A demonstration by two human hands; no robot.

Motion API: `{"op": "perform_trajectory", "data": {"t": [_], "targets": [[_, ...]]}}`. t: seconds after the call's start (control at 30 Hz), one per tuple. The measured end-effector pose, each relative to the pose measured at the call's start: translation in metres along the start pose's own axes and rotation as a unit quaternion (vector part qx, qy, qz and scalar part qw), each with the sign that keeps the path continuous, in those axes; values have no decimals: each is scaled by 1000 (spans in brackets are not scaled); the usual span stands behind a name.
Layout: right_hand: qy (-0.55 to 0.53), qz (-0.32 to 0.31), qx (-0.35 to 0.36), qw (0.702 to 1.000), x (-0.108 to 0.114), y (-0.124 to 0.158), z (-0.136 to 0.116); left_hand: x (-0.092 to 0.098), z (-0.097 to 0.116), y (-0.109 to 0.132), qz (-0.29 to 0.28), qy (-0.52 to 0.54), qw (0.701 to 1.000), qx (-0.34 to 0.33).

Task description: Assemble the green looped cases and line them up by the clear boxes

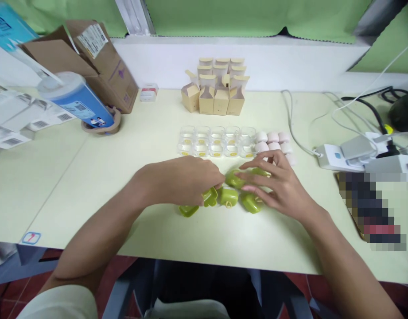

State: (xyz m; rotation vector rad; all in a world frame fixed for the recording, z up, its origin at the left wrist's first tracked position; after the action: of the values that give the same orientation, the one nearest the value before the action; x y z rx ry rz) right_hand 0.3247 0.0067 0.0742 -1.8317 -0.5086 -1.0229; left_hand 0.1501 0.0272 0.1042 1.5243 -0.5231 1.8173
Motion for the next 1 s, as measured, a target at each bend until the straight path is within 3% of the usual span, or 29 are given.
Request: {"op": "perform_trajectory", "data": {"t": [0.1, 0.23, 0.3, 0.37, 0.43, 0.53, 0.6, 0.67, 0.73, 0.83, 0.93, 1.0], "targets": [[11, -29, 38, 999, -7, -5, -23, -13, 5, -1, -78, 1, 997, -12], [65, -73, 61, 993, -25, -10, -45, -8, 1, -3, -82, -32, 996, 11], [67, -63, 72, 993, -25, -10, -48, -1, -1, -4, -61, -40, 997, 14], [33, -13, 61, 997, -14, -9, -44, 12, -3, -6, -8, -25, 1000, 15], [-44, 75, -11, 996, 4, -3, -27, 24, -1, -9, 38, 27, 999, 11], [-194, 208, -146, 947, 18, 14, 9, 34, 6, -17, 74, 194, 978, -4], [-261, 253, -172, 916, 17, 21, 22, 34, 8, -23, 115, 295, 948, -6], [-296, 265, -181, 900, 13, 24, 29, 30, 8, -28, 177, 327, 928, 2], [-312, 270, -207, 887, 8, 26, 33, 23, 10, -31, 236, 283, 929, 8], [-320, 262, -238, 879, 5, 25, 29, 11, 22, -31, 285, 119, 951, 12], [-232, 253, -231, 910, 11, 19, 17, 4, 38, -29, 292, -9, 956, -14], [-144, 254, -211, 933, 18, 17, 8, 4, 44, -26, 291, -25, 956, -38]]}}
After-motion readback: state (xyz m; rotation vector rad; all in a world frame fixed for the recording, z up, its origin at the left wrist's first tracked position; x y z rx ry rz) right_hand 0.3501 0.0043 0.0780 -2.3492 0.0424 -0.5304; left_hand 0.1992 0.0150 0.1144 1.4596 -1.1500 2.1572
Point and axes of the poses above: each hand's wrist, its own y-axis away from the middle knuckle, its own x-axis out of the back of the hand, z = x × y, the point moved 8 cm from there along -y, towards the middle knuckle, and after that the axes turned 8 degrees about x, right-handed, at the moved point
